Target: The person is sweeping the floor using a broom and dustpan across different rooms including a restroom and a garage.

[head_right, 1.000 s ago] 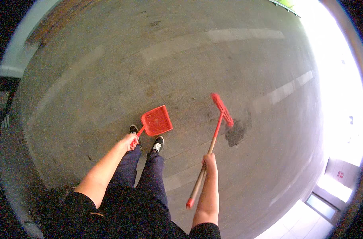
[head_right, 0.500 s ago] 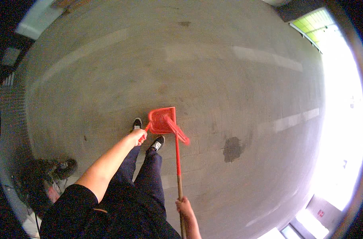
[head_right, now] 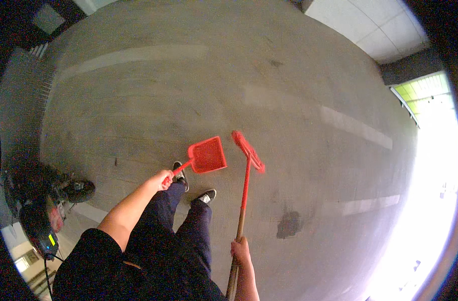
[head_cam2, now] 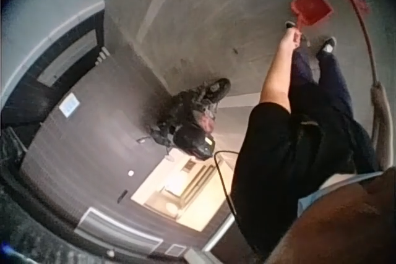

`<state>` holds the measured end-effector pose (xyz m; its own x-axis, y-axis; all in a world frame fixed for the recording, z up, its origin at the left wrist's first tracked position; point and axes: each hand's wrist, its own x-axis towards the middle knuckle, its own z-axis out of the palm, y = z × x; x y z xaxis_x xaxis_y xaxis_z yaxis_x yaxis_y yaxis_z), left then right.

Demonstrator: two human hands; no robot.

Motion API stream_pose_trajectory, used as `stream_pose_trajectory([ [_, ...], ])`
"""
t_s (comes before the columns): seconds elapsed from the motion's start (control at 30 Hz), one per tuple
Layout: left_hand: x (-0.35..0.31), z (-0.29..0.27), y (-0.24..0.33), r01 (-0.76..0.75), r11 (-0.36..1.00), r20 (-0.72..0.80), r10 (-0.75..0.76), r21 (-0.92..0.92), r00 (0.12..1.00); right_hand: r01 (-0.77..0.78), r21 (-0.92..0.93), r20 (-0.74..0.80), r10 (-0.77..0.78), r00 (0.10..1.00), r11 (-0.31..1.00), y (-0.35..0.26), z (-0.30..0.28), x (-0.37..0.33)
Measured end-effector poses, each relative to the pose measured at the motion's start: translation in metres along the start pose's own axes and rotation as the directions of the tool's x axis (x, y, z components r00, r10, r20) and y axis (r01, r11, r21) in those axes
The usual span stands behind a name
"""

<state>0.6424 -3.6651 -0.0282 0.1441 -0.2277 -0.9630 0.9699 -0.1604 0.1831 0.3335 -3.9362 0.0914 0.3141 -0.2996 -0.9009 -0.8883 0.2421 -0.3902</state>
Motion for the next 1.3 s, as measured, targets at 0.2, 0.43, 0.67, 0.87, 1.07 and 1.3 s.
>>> stream_pose_trajectory([
  [0.2,-0.036,-0.090,0.017,-0.023,0.990,0.002,0.024,-0.140,1.000,0.096,-0.165,0.026,-0.093,0.995,0.982,-0.086,0.039,0.059],
  [0.43,-0.037,-0.176,0.043,-0.022,0.988,-0.117,0.004,-0.153,0.993,0.161,-0.225,0.053,-0.153,0.987,0.961,-0.201,0.088,0.136],
  [0.67,-0.027,-0.206,0.092,0.047,0.947,-0.076,-0.075,-0.318,0.994,0.491,-0.791,0.590,-0.242,0.771,-0.366,-0.214,0.134,0.249],
  [0.87,-0.017,-0.237,0.102,0.025,0.924,-0.093,-0.066,-0.381,0.994,0.170,-0.712,0.293,0.068,0.954,0.681,-0.169,0.193,0.136],
  [1.07,-0.004,-0.263,0.087,0.040,0.887,-0.116,-0.105,-0.460,0.988,0.260,-0.632,0.425,0.046,0.904,0.730,-0.206,0.185,0.060],
  [1.3,-0.010,-0.271,0.097,0.006,0.855,-0.073,-0.051,-0.518,0.996,0.246,-0.703,0.280,-0.058,0.958,0.668,-0.309,0.211,0.076],
])
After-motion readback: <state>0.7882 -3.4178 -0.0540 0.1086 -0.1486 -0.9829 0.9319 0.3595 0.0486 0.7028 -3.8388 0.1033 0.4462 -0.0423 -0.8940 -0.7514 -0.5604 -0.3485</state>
